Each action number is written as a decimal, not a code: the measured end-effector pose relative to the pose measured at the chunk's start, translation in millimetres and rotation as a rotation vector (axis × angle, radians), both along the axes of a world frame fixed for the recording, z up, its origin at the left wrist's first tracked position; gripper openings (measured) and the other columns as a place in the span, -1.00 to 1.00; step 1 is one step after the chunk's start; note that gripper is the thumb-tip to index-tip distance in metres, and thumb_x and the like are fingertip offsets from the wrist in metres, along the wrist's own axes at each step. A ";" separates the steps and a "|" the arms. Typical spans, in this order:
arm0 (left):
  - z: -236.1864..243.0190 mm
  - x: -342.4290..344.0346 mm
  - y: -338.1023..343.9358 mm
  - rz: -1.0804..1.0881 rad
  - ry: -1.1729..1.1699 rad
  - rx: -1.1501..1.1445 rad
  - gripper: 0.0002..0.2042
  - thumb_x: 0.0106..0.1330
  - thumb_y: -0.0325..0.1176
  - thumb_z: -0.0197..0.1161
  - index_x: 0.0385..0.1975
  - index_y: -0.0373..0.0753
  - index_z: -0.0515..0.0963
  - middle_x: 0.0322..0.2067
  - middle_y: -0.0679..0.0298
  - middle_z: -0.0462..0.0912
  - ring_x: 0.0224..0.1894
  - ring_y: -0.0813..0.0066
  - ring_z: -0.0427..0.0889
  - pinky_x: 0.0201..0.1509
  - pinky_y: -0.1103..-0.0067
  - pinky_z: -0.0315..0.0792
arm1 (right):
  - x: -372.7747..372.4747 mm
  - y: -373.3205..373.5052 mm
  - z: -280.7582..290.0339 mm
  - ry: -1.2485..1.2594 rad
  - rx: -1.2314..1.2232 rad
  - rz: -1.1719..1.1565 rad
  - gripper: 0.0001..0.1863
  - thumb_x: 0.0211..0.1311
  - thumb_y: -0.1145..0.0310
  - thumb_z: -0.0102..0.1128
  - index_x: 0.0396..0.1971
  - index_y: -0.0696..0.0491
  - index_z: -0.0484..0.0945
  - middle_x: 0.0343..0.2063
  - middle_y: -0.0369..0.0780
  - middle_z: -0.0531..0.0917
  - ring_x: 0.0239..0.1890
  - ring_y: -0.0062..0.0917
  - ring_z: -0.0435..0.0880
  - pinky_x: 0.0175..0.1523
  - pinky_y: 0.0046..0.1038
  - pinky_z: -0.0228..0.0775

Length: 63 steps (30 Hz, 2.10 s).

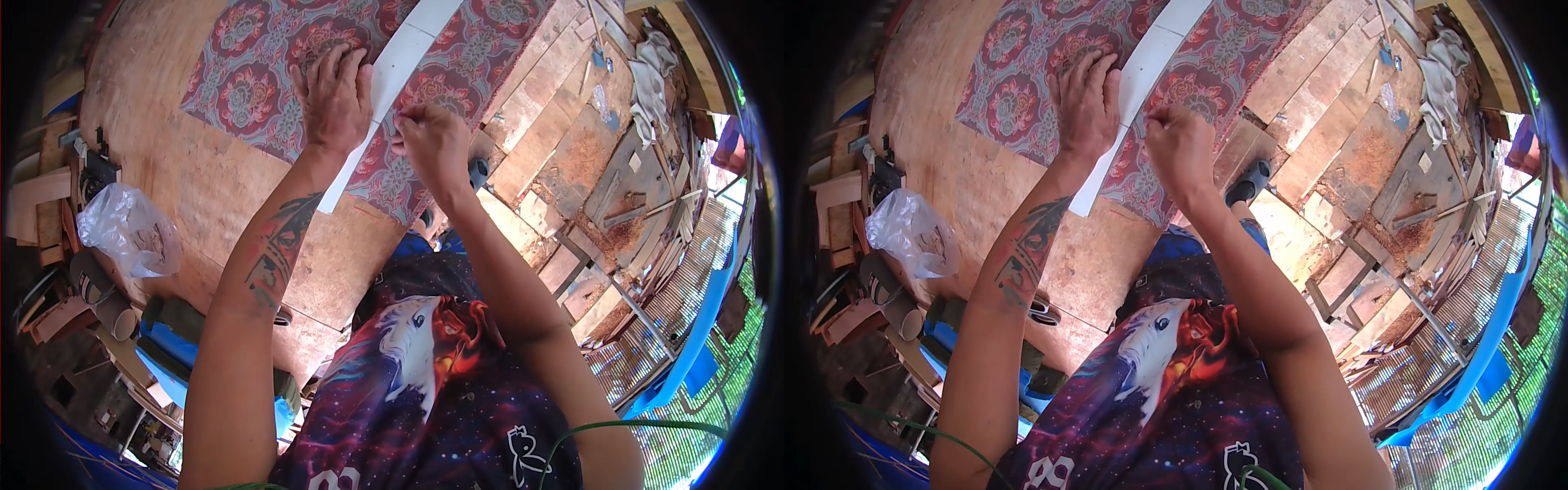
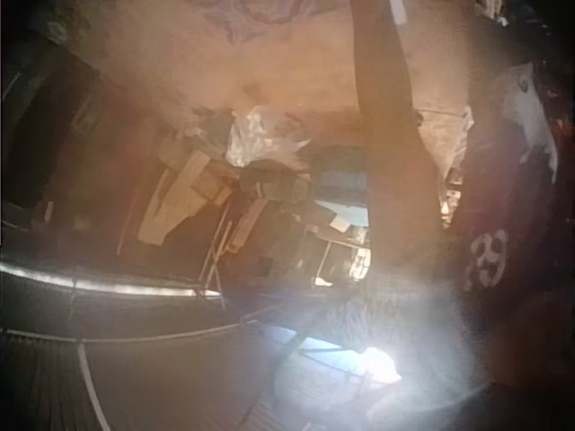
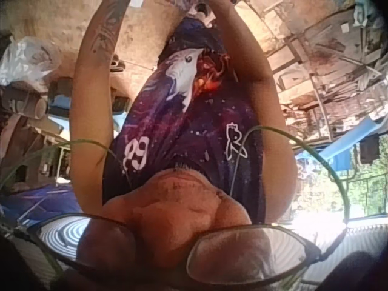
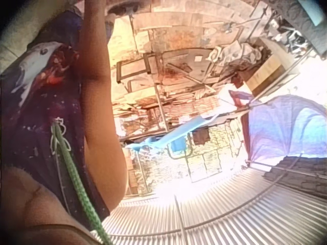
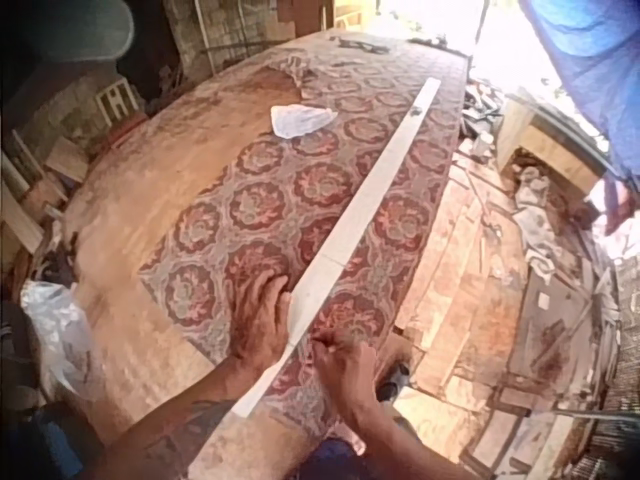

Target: Measure and mark a strip of fabric or padding for furniture reupholstery.

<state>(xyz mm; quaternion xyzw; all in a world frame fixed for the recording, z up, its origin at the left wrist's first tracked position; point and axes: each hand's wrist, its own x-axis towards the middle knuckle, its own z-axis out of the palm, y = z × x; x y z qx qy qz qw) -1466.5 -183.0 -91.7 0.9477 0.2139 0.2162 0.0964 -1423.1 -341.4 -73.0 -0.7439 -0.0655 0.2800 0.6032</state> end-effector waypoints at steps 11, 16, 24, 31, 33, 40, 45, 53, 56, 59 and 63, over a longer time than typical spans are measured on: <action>3.2 1.6 -1.5 -0.002 0.073 0.048 -0.59 0.60 -0.06 -0.07 0.22 -0.15 0.51 0.26 0.14 0.47 0.34 0.08 0.38 0.47 -0.12 -0.02 | 13.8 -0.2 11.8 0.282 -0.066 0.394 -0.80 0.15 0.46 0.20 -0.37 0.25 0.74 -0.55 0.02 0.72 -0.48 -0.31 0.79 -0.24 -0.32 0.61; 17.7 9.0 2.1 -0.047 0.110 0.083 -0.62 0.57 -0.13 -0.03 0.24 -0.14 0.49 0.26 0.12 0.47 0.35 0.09 0.37 0.46 -0.11 0.00 | 44.4 -6.0 7.7 -0.080 0.013 0.099 -0.80 0.20 0.46 0.17 -0.37 0.26 0.74 -0.57 -0.01 0.73 -0.51 -0.39 0.80 -0.28 -0.37 0.62; 24.8 137.6 23.9 -0.372 -0.122 0.140 -0.70 0.49 -0.28 0.09 0.17 -0.05 0.53 0.17 0.16 0.53 0.16 0.11 0.52 0.32 0.18 0.29 | 93.6 19.7 -7.3 -0.080 -0.031 -0.058 -0.80 0.19 0.42 0.24 -0.31 0.22 0.74 -0.53 0.03 0.72 -0.44 -0.22 0.78 -0.23 -0.29 0.59; 3.7 154.0 13.1 -0.382 -0.083 0.121 -0.67 0.47 -0.40 0.09 0.19 -0.02 0.50 0.12 0.24 0.55 0.10 0.12 0.54 0.21 0.22 0.40 | 90.3 19.3 5.8 -0.262 -0.184 0.086 -0.79 0.11 0.48 0.15 -0.41 0.24 0.74 -0.59 -0.01 0.72 -0.48 -0.28 0.79 -0.26 -0.27 0.61; 2.5 153.2 13.8 -0.385 -0.075 0.086 -0.67 0.47 -0.41 0.08 0.20 -0.02 0.49 0.12 0.23 0.55 0.10 0.11 0.54 0.22 0.23 0.40 | 83.3 7.5 12.1 -0.045 -0.126 0.201 -0.80 0.17 0.50 0.17 -0.36 0.31 0.71 -0.54 -0.04 0.73 -0.45 -0.40 0.79 -0.28 -0.39 0.66; 0.3 156.6 17.4 -0.394 -0.084 0.092 -0.68 0.50 -0.39 0.03 0.20 -0.04 0.48 0.12 0.18 0.57 0.16 0.11 0.53 0.28 0.25 0.35 | 116.5 -1.6 7.0 0.127 0.084 0.028 -0.77 0.25 0.47 0.21 -0.23 0.33 0.67 -0.45 -0.10 0.74 -0.44 -0.52 0.77 -0.30 -0.50 0.68; 2.1 156.2 18.2 -0.409 -0.080 0.078 -0.68 0.51 -0.39 0.01 0.21 -0.06 0.48 0.12 0.15 0.58 0.19 0.12 0.52 0.27 0.25 0.34 | 147.3 17.0 -2.9 -0.018 0.054 -0.101 -0.76 0.17 0.43 0.18 -0.30 0.26 0.73 -0.60 -0.10 0.73 -0.50 -0.47 0.79 -0.28 -0.45 0.60; 3.9 156.6 17.4 -0.404 -0.069 0.062 -0.67 0.52 -0.38 -0.02 0.22 -0.07 0.47 0.11 0.15 0.58 0.19 0.13 0.51 0.28 0.23 0.33 | 155.6 28.5 1.6 -0.299 -0.094 -0.024 -0.77 0.13 0.46 0.16 -0.34 0.23 0.75 -0.58 0.04 0.71 -0.48 -0.27 0.80 -0.22 -0.28 0.62; 5.6 156.5 17.2 -0.394 -0.059 0.087 -0.68 0.53 -0.37 -0.02 0.22 -0.07 0.47 0.11 0.15 0.57 0.19 0.13 0.51 0.29 0.22 0.32 | 151.5 17.7 13.6 -0.273 -0.155 0.138 -0.76 0.22 0.51 0.17 -0.25 0.37 0.70 -0.53 -0.07 0.75 -0.52 -0.44 0.79 -0.33 -0.49 0.66; 8.4 157.2 17.3 -0.392 -0.050 0.070 -0.67 0.52 -0.39 -0.01 0.23 -0.07 0.47 0.12 0.15 0.57 0.19 0.13 0.51 0.29 0.22 0.33 | 160.0 8.9 20.1 0.146 -0.071 0.293 -0.78 0.25 0.53 0.17 -0.25 0.37 0.69 -0.48 -0.04 0.76 -0.47 -0.45 0.80 -0.32 -0.49 0.69; 12.1 158.0 15.8 -0.411 -0.057 0.033 -0.67 0.51 -0.44 0.02 0.22 -0.08 0.48 0.11 0.15 0.56 0.18 0.12 0.52 0.28 0.24 0.34 | 192.6 23.5 10.5 0.027 0.067 -0.025 -0.81 0.21 0.57 0.15 -0.29 0.32 0.71 -0.54 -0.03 0.74 -0.50 -0.38 0.80 -0.34 -0.43 0.66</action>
